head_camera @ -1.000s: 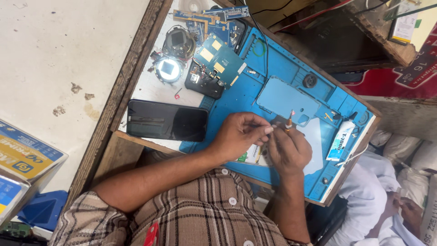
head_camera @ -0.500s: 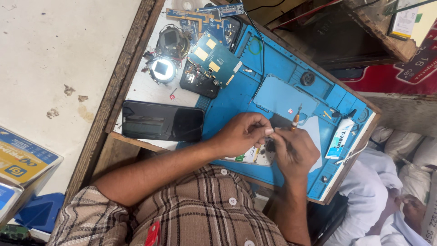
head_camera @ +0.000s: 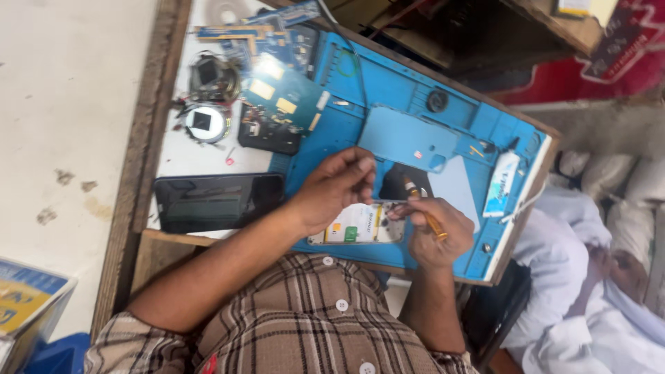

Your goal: The person uses a screwdriver to remove screws from the back of a mobile phone. They then lift the back cover and disconnect internal ribbon cables. The person continues to manipulate internal components and the back cover.

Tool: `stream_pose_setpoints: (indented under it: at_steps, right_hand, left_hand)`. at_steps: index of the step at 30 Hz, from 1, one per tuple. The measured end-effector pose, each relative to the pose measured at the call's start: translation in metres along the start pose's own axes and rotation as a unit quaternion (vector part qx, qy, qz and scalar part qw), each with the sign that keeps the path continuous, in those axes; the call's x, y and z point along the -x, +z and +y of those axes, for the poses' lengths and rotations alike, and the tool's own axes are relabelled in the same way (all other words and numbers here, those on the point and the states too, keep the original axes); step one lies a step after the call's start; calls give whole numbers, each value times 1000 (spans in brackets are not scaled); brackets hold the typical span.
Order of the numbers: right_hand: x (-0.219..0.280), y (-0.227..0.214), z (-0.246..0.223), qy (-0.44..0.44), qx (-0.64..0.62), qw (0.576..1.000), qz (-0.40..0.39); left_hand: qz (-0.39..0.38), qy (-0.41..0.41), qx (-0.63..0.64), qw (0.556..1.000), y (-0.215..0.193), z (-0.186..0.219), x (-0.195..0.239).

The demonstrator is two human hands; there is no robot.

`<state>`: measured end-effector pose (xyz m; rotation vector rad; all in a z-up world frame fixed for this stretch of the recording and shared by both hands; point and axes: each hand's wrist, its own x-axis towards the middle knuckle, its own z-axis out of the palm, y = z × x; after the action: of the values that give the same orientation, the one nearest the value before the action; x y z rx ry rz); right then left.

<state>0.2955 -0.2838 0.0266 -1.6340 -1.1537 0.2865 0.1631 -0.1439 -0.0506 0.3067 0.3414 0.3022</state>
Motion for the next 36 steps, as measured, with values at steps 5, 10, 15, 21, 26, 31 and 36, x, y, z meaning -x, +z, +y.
stream_pose_setpoints:
  at_steps: [5, 10, 15, 21, 26, 31, 36]
  right_hand:
    - [5, 16, 5, -96, -53, 989, 103]
    - [0, 34, 4, -55, -99, 978, 173]
    - [-5, 36, 6, -56, -74, 981, 171]
    - [-7, 36, 7, -49, -61, 986, 148]
    - [-8, 36, 7, -34, -86, 982, 168]
    - [-10, 34, 10, 4, -126, 975, 182]
    - [-6, 35, 11, -24, -113, 977, 179]
  left_hand:
    - [-24, -23, 89, 995, 2, 7, 3]
    - [-39, -31, 110, 993, 6, 10, 4]
    - [-36, -32, 87, 995, 5, 8, 4]
    - [-38, -29, 69, 996, 6, 7, 6]
    - [-28, -38, 51, 998, 6, 10, 5]
    - [-28, -30, 49, 998, 6, 10, 5]
    - [-30, -39, 67, 997, 4, 10, 5]
